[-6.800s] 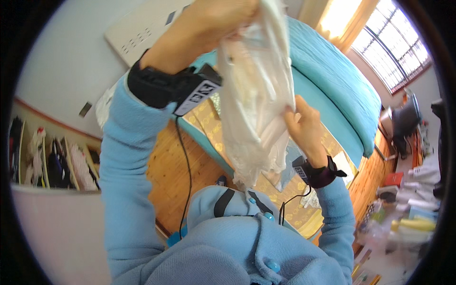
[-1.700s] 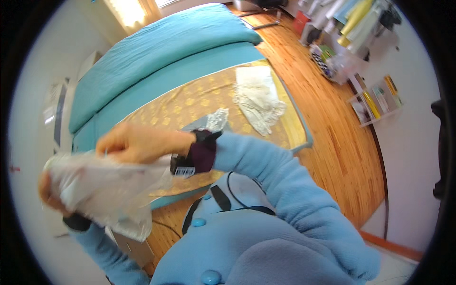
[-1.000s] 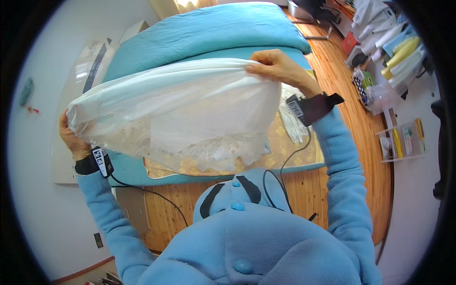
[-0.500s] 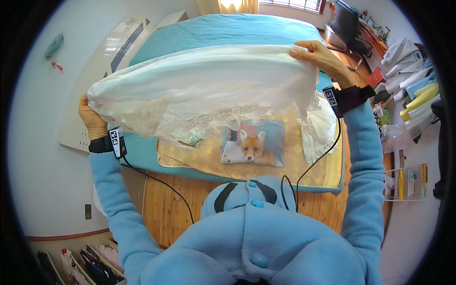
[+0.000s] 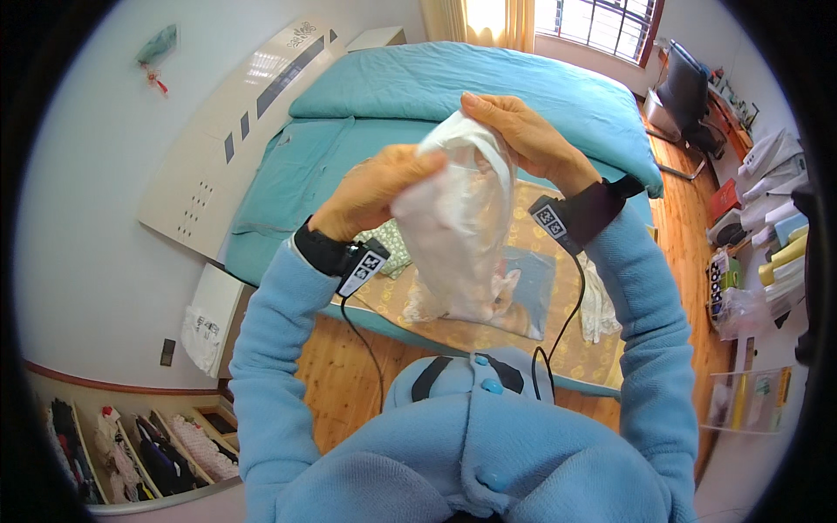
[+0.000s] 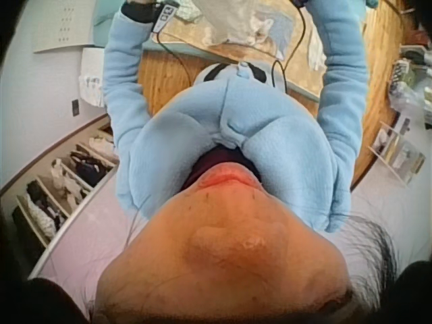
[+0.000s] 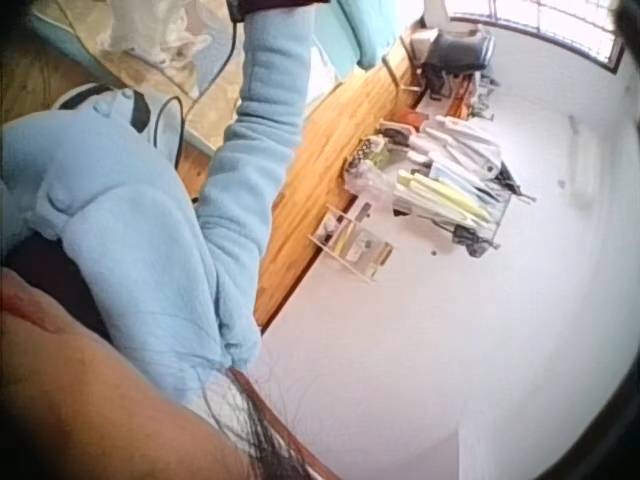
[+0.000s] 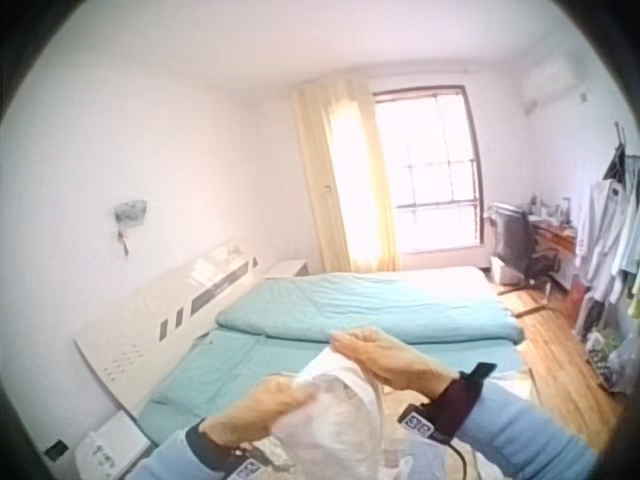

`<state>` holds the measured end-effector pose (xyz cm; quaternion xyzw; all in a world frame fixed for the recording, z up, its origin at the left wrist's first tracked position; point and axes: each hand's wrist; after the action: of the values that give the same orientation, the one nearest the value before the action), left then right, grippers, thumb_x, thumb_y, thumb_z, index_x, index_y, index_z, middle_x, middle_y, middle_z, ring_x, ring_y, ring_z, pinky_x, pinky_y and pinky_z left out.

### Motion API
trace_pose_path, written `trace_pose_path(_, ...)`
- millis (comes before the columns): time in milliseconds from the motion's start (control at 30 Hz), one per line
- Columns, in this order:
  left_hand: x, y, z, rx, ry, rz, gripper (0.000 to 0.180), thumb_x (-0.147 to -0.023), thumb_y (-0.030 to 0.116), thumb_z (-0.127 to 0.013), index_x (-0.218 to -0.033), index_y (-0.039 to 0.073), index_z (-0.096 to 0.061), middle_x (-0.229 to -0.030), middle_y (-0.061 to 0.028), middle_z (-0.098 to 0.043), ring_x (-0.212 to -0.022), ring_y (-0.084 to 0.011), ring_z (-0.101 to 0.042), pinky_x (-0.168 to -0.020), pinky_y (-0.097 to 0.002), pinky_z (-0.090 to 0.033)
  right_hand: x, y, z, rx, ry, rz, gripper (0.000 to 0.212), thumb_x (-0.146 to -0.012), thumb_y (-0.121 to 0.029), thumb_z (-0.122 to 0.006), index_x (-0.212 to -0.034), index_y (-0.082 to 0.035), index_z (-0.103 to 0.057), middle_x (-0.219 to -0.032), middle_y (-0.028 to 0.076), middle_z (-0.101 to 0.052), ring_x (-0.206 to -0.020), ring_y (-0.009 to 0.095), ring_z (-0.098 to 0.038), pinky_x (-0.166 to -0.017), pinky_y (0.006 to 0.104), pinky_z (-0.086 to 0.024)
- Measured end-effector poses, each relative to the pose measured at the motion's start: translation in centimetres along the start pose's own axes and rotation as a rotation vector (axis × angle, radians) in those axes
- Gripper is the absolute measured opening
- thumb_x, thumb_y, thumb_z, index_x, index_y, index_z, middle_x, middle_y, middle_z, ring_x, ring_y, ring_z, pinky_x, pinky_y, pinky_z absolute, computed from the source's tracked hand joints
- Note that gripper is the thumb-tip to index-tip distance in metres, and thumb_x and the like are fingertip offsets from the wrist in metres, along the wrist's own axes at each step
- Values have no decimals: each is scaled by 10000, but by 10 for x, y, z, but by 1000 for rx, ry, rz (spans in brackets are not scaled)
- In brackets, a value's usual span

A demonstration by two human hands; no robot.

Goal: The person removes a white lace garment from a plastic bag and places it on a bed. They then unfold the garment, smooth it out, and fold it neatly on the bed.

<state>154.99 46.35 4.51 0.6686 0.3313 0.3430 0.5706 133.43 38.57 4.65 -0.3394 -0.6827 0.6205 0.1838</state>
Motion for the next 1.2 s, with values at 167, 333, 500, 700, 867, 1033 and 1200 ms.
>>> trace_pose_path(167,9,-4,15,427,217,10,298,-978,254,-478,-1145,16,-544,-1073,-95,-624,-921,-172,-644,-805,-310,-548,11,35,11,88,-4,-149,471,-944,-483,-494,-914,-40,-650,-740,-19,-569,-629,47,-496,-541,206,-402)
trace_pose_path(333,7,-15,25,473,203,24,292,-983,274,-474,-1143,42,-548,-1092,-108,-620,-954,-204,-647,-839,-343,-553,19,62,-21,793,141,155,528,-908,-491,-524,-973,23,-630,-787,48,-623,-651,158,-568,-525,280,-429)
trace_pose_path(500,2,-15,16,92,405,-7,243,-971,225,-492,-1088,27,-570,-966,-66,-633,-843,-133,-631,-702,-273,-532,39,70,-62,579,516,594,124,-861,-115,-581,-823,3,-587,-694,168,-568,-590,283,-556,-588,350,-448)
trace_pose_path(700,1,-23,-59,-1058,390,-235,176,-933,92,-497,-1040,-27,-569,-773,-81,-588,-679,-94,-522,-590,-259,-445,23,137,-83,155,387,275,234,-890,-133,-505,-1085,-15,-556,-1040,135,-624,-946,256,-619,-810,367,-494)
trace_pose_path(867,4,-32,-104,-980,131,-66,180,-928,65,-513,-1070,-38,-555,-745,-86,-565,-653,-103,-469,-581,-261,-414,31,163,-60,701,234,102,476,-937,-307,-469,-1347,-70,-417,-1391,139,-388,-1327,269,-327,-1111,378,-240)
trace_pose_path(1033,1,-45,-107,-854,47,-129,153,-958,83,-493,-1030,-42,-543,-705,-18,-499,-638,-81,-435,-546,-226,-361,60,164,-47,418,337,176,457,-925,-319,-491,-1305,-68,-453,-1325,139,-436,-1256,266,-383,-1056,378,-289)
trace_pose_path(1200,-7,-59,-107,-905,117,-219,92,-936,52,-527,-982,-23,-555,-635,-60,-458,-560,-112,-399,-502,-266,-356,73,172,-36,373,339,164,440,-913,-331,-512,-1263,-66,-489,-1259,139,-484,-1185,262,-439,-1001,379,-339)
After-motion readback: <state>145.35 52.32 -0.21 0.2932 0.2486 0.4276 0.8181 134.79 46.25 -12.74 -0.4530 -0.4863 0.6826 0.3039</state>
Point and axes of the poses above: each hand's wrist, its own x-axis away from the middle knuckle, its own z-axis out of the back of the hand, y = z × x
